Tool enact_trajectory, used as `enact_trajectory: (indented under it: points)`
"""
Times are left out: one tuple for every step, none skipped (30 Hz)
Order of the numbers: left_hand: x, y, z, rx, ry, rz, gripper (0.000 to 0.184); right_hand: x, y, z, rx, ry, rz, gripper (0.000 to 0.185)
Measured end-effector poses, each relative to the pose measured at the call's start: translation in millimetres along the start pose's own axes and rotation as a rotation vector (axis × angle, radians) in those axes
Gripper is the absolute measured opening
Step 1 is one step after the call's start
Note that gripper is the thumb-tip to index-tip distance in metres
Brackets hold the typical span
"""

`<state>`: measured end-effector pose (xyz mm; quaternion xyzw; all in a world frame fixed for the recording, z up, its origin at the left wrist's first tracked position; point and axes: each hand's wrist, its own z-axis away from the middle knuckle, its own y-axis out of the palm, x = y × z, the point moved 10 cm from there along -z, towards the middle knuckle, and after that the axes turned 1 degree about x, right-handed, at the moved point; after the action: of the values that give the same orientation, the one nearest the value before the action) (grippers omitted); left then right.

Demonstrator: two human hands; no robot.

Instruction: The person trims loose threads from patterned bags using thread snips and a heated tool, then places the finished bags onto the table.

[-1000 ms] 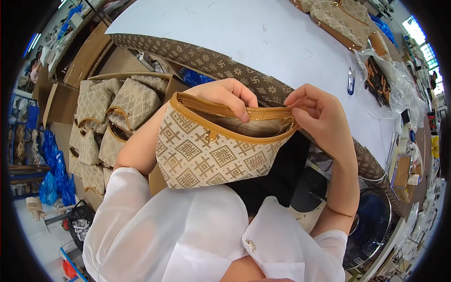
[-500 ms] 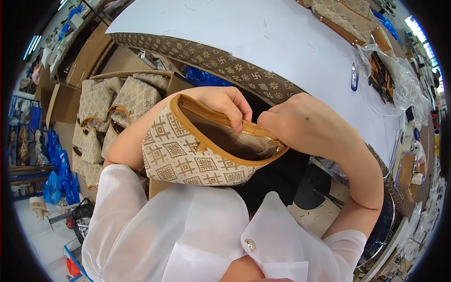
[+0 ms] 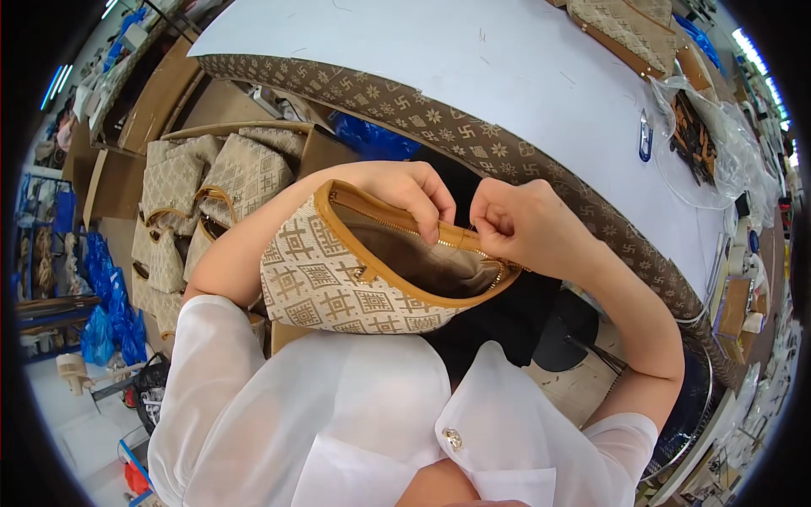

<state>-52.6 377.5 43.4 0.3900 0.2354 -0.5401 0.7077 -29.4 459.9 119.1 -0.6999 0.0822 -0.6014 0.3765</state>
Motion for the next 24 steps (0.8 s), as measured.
enact_trajectory:
  points:
    - [-0.8,-0.1,0.8,-0.001,0.001,0.0,0.009,1.1,-2.8,-0.4,0.001,-0.001,0.001,0.004]
    - [-1.3,2.4,1.4,0.009,0.007,-0.007,0.009,-3.3,-2.0,0.0,0.049,0.071,-0.068,0.004]
    - [-1.5,5.1,1.6,0.02,0.013,-0.014,0.009,-7.2,-0.7,1.4,0.097,0.143,-0.136,0.004]
    - [-2.0,7.3,1.2,0.033,0.019,-0.022,0.009,-12.8,2.9,3.7,0.144,0.217,-0.205,0.005]
    - [-1.8,7.9,0.5,0.035,0.017,-0.022,0.009,-14.7,3.2,4.1,0.142,0.218,-0.207,0.005]
    - [-2.6,8.4,-0.2,0.035,0.02,-0.031,0.009,-12.2,5.5,3.6,0.161,0.167,-0.22,0.004]
    - [-4.1,8.5,-0.8,0.034,0.025,-0.042,0.01,-10.1,8.0,3.1,0.178,0.115,-0.232,0.004]
    - [-6.7,8.9,-0.8,0.032,0.03,-0.054,0.01,-7.4,10.6,3.0,0.196,0.061,-0.241,0.004]
    - [-9.7,10.6,1.9,0.032,0.031,-0.058,0.01,-10.8,14.5,3.4,0.192,0.06,-0.239,0.004]
    - [-21.3,3.9,8.8,-0.073,0.097,-0.19,0.009,-9.1,4.8,2.3,0.032,-0.016,-0.113,0.006]
    - [-33.8,0.2,17.7,-0.178,0.163,-0.32,0.009,-4.2,-3.9,5.0,-0.127,-0.092,0.013,0.008]
    - [-44.1,-2.3,25.0,-0.282,0.228,-0.45,0.01,5.4,-13.6,11.8,-0.287,-0.166,0.139,0.01]
    - [-43.1,2.8,26.3,-0.282,0.23,-0.456,0.01,9.9,-13.1,15.7,-0.292,-0.168,0.142,0.01]
    - [-66.1,8.4,40.4,-0.455,0.449,-0.735,0.011,14.6,-17.2,22.7,-0.339,-0.146,0.131,0.015]
    - [-83.9,23.4,59.1,-0.625,0.67,-1.01,0.013,19.5,-20.1,30.6,-0.385,-0.122,0.117,0.019]
    - [-95.0,44.2,79.2,-0.795,0.893,-1.282,0.015,22.5,-21.4,37.9,-0.43,-0.099,0.101,0.024]
    - [-90.5,45.4,77.3,-0.795,0.893,-1.286,0.015,25.7,-15.3,41.9,-0.432,-0.101,0.101,0.024]
    - [-87.7,49.0,85.7,-0.882,1.035,-1.294,0.017,34.6,-11.7,49.2,-0.516,-0.159,0.185,0.028]
    - [-81.1,52.3,93.3,-0.964,1.177,-1.295,0.018,41.5,-6.1,57.2,-0.6,-0.214,0.266,0.032]
    - [-73.8,56.2,101.6,-1.041,1.32,-1.289,0.02,46.2,-1.6,65.6,-0.686,-0.266,0.348,0.036]
    - [-67.6,55.7,96.5,-1.029,1.319,-1.291,0.02,40.1,5.3,68.0,-0.694,-0.259,0.345,0.036]
    - [-61.3,56.7,95.4,-1.037,1.354,-1.292,0.022,35.2,12.9,71.0,-0.717,-0.266,0.372,0.037]
    - [-55.3,57.7,94.9,-1.05,1.389,-1.293,0.025,32.2,18.9,73.1,-0.738,-0.276,0.399,0.038]
    - [-50.1,58.7,95.2,-1.066,1.424,-1.293,0.028,31.4,22.6,75.7,-0.756,-0.289,0.428,0.039]
